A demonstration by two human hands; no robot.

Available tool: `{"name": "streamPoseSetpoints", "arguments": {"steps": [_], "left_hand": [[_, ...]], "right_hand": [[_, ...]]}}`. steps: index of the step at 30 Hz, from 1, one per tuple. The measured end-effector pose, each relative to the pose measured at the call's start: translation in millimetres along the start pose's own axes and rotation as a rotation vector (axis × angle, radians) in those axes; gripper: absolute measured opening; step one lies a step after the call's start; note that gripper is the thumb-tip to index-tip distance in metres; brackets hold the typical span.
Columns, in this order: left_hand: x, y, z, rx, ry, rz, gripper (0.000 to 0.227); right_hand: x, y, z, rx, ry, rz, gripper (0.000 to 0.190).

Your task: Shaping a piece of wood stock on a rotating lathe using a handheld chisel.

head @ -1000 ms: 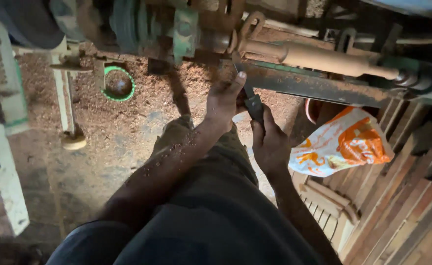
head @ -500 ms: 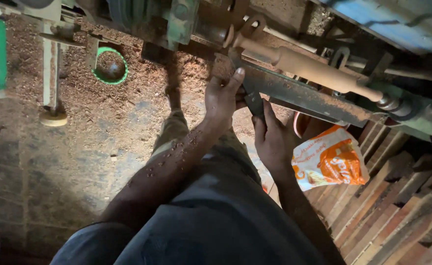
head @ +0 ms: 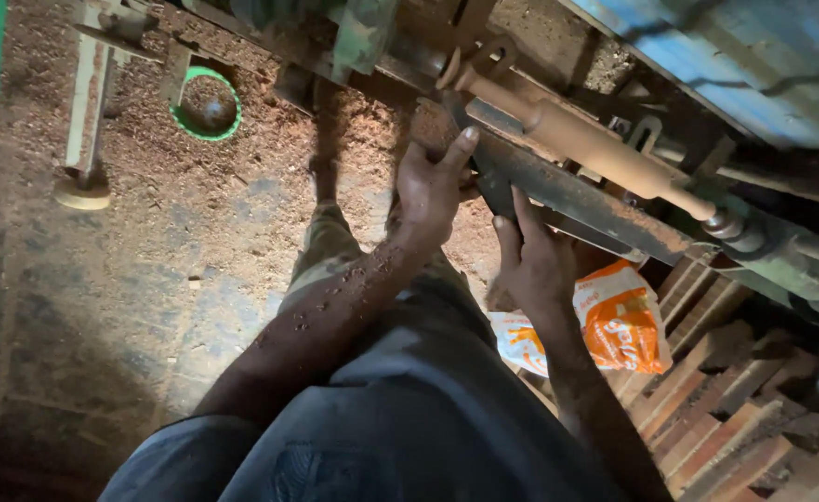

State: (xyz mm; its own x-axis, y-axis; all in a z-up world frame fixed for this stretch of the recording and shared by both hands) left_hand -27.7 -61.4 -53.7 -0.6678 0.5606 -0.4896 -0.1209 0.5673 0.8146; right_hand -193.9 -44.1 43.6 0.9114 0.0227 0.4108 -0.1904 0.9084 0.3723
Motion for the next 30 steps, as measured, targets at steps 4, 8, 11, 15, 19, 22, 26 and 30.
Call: {"name": "streamPoseSetpoints", "arguments": {"steps": [4,8,11,15,19,22,26,30], "left_hand": [[-11,11,-9,0.051,0.084,-0.029,0.042],[-15,16,-12,0.096,0.047,-0.086,0.040],[-8,7,-11,0.092,0.071,-0.063,0.037],[-14,7,-16,0.140,0.137,-0.083,0.037],[-6,7,-11,0.115,0.126,-0.077,0.038],[-10,6,-7,0.102,0.072,-0.076,0.038],[-16,9,-6,0.100,0.015,-0.023,0.037],[-20,11,-6,0.173,0.052,0.000,0.038]], "right_hand": [[18,4,20,-0.186,-0.014,0.337,0.050],[18,7,18,-0.181,-0.049,0.380,0.049],[15,-1,15,-0.149,-0.037,0.280,0.051],[5,-4,8,-0.115,-0.069,0.187,0.051],[12,5,10,-0.181,0.027,0.272,0.049],[21,9,8,-0.217,-0.041,0.271,0.050],[24,12,4,-0.145,-0.102,0.092,0.053],[46,20,10,-0.241,-0.053,0.198,0.051]]}}
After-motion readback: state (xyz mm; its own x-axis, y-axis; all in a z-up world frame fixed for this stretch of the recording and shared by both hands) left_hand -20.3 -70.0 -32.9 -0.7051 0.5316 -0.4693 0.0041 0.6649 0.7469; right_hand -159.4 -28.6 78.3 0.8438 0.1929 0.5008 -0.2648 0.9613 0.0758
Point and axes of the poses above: each hand's wrist, its own y-axis away from the middle knuckle, its own z-axis out of the back of the hand, x = y × z, the point moved 10 cm from there along -y, towards the middle knuckle, and after that the axes turned 9 degrees about z, right-handed, at the moved point
